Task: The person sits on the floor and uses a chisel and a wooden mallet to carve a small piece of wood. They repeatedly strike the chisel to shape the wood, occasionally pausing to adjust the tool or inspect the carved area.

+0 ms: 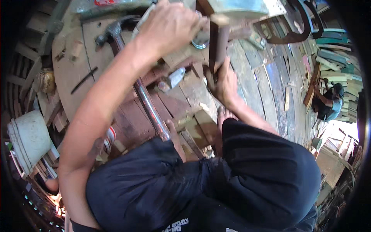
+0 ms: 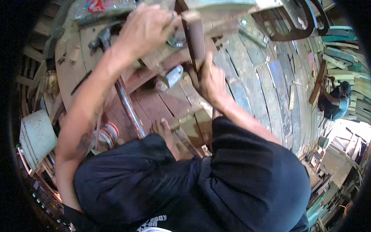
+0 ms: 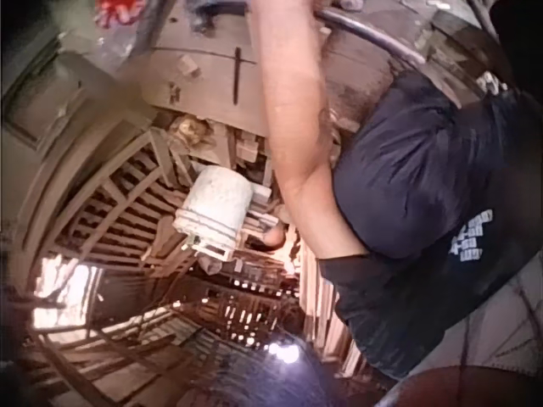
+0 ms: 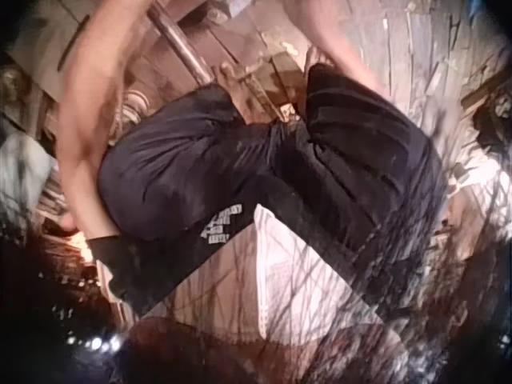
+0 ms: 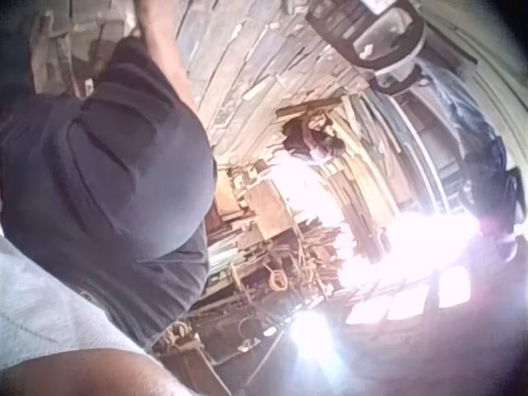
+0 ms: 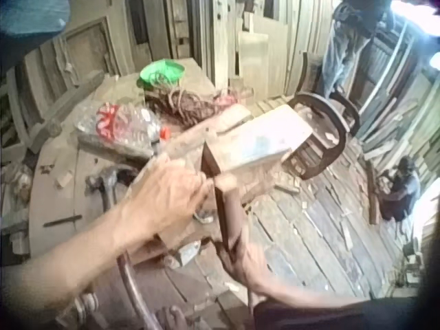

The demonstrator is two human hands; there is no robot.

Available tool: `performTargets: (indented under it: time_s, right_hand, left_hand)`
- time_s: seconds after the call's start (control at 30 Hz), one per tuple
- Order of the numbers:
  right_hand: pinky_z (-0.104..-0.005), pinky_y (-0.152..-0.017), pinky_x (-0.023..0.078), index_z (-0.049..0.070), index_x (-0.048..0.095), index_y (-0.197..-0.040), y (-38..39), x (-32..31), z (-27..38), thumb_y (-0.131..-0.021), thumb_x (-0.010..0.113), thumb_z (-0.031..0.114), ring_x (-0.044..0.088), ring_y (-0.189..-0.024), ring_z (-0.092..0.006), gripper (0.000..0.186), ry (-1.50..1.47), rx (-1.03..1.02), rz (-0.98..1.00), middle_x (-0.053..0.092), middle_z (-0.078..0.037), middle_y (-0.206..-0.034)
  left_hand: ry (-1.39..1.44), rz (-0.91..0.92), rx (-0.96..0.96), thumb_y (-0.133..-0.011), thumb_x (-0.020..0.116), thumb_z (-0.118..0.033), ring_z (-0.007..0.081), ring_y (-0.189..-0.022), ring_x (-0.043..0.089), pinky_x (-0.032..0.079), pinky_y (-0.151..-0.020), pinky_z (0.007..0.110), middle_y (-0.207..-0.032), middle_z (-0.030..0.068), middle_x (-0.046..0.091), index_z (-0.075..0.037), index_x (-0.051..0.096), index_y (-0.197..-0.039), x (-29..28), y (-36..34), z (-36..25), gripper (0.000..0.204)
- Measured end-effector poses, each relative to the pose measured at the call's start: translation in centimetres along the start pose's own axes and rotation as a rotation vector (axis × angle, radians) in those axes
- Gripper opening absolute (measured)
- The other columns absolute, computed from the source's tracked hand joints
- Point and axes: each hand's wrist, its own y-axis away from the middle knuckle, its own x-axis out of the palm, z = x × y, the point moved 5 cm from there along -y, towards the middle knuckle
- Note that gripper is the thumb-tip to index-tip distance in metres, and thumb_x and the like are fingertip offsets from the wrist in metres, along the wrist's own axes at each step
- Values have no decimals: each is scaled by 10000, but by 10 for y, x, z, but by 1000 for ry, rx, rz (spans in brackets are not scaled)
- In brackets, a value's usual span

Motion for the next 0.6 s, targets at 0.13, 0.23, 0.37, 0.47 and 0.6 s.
performTargets:
  time_s: [0.13, 0.23, 0.37, 0.47, 0.6]
  right_hand:
    - [-516, -494, 473, -14, 390, -1232, 9, 8, -2, -957, 739, 264, 646, -581, -472, 524, -8, 12, -4, 641, -238, -679]
    - [-528, -505, 472, -22, 375, -1298, 12, 11, -11, -955, 735, 249, 655, -605, -478, 566, -30, 45, 35, 649, -259, -704]
    - [-506, -490, 471, -24, 376, -1337, -12, 0, 10, -958, 731, 232, 666, -599, -456, 579, -46, 25, 0, 669, -230, -719]
    - [-531, -453, 451, -125, 215, -1438, 27, 22, -21, -951, 740, 233, 643, -543, -454, 801, 41, -21, 38, 665, -222, -695]
    - [-533, -480, 440, -62, 291, -1368, -12, 4, 14, -951, 740, 249, 625, -549, -457, 687, -80, 2, 44, 658, -223, -698]
  left_hand:
    - [-19, 18, 33, -1020, 602, -341, 329, -771, 640, 467, -780, 470, -724, 145, 648, -60, 669, -720, 0, 1, 3, 417]
    - [-33, 22, 12, -1022, 598, -361, 335, -774, 635, 469, -775, 466, -718, 143, 641, -60, 669, -725, 3, -3, 9, 429]
    - [-59, 1, 25, -1024, 598, -354, 339, -775, 634, 469, -762, 467, -723, 151, 638, -56, 671, -728, -2, 4, 3, 426]
    - [18, -26, 30, -1032, 590, -337, 339, -784, 634, 467, -768, 464, -730, 150, 641, -51, 686, -742, 6, -2, 6, 418]
    - [30, 6, -10, -993, 632, -305, 335, -782, 634, 462, -791, 462, -718, 139, 639, -56, 695, -754, -6, 2, 7, 351]
